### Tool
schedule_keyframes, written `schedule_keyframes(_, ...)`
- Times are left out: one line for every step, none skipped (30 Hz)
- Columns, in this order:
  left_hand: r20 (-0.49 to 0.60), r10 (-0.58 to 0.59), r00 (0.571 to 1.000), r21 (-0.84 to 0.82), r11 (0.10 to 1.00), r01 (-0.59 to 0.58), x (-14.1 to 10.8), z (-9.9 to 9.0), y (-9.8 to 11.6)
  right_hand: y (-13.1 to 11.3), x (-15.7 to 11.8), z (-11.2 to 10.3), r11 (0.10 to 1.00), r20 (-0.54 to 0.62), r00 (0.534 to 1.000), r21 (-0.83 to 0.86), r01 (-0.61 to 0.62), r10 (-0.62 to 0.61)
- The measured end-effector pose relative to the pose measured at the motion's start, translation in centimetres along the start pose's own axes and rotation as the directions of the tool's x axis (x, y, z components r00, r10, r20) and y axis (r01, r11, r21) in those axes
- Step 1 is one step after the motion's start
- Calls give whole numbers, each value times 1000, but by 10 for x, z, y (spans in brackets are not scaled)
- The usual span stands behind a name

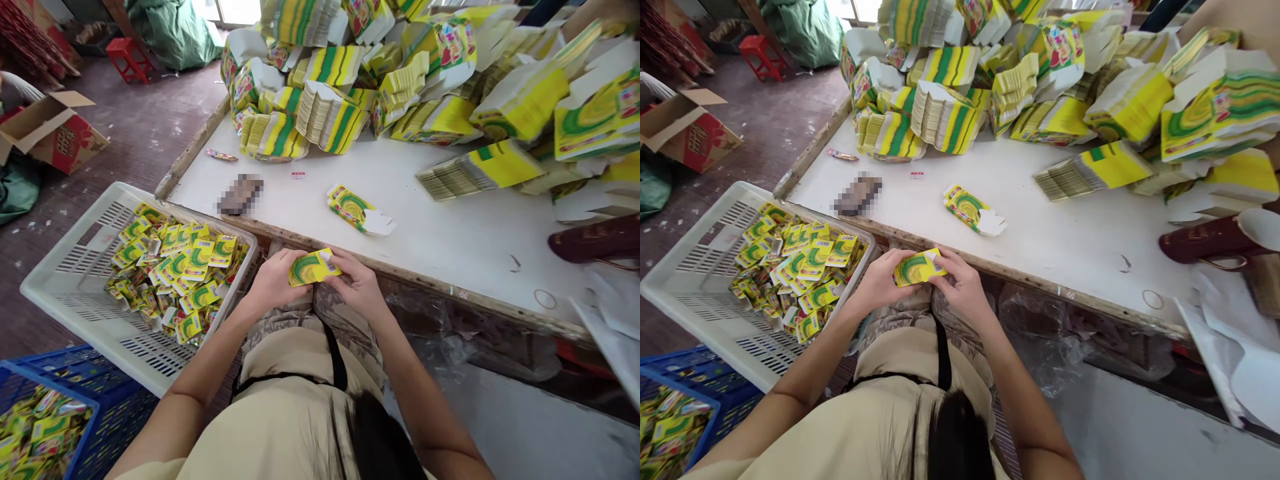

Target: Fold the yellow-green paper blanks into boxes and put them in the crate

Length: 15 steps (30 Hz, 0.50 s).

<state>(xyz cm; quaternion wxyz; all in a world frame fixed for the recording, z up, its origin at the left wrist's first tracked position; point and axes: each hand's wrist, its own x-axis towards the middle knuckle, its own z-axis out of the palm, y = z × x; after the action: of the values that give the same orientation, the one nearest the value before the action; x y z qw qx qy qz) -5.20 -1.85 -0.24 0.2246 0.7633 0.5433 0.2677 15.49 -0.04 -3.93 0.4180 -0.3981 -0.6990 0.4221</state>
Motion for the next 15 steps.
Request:
schedule_keyframes(4,-8,1000,2,1000,8,0,2,0,1,0,2,999,-27,999,10,-37,37)
schedule_keyframes(4,-19,1000,13,1000,19,0,2,0,1,0,5,998,-50,996,4,-69,69)
schedule_keyframes(6,-33,999,29,999,33,0,2,0,2,1,8,996,-54,994,-11,-93,92)
schedule_keyframes(14,-49,999,41,998,49,0,-1,-1,2,2,11,994,-40,993,-30,-108,107)
schedule_keyframes(30,-67,997,53,996,65,-2,-6,-4,2,5,11,992,-18,993,-45,-116,115)
schedule_keyframes(54,-88,995,68,994,84,-5,-15,-8,2,10,10,991,-2,993,-51,-121,121)
schedule_keyframes(83,-113,990,91,990,105,-10,-28,-14,4,17,7,990,-9,992,-56,-126,126)
schedule_keyframes(107,-146,984,133,982,131,-17,-43,-22,6,25,1,988,-42,991,-75,-132,129)
schedule_keyframes(123,-196,973,202,965,168,-25,-62,-30,9,35,-8,983,-107,985,-112,-147,135)
schedule_keyframes(123,-257,959,287,934,213,-34,-81,-40,14,45,-17,968,-192,972,-187,-168,132)
schedule_keyframes(103,-330,938,380,885,270,-44,-99,-50,20,56,-27,934,-265,957,-300,-197,117)
schedule_keyframes(67,-384,921,459,831,313,-52,-115,-59,26,66,-36,877,-336,935,-409,-252,112)
schedule_keyframes(11,-416,909,515,782,351,-60,-128,-67,33,76,-44,803,-369,919,-502,-320,135)
schedule_keyframes(-45,-432,901,541,747,385,-65,-135,-73,39,83,-50,727,-388,907,-574,-378,165)
schedule_keyframes(-89,-427,900,539,739,405,-69,-138,-77,45,89,-54,661,-394,899,-626,-413,190)
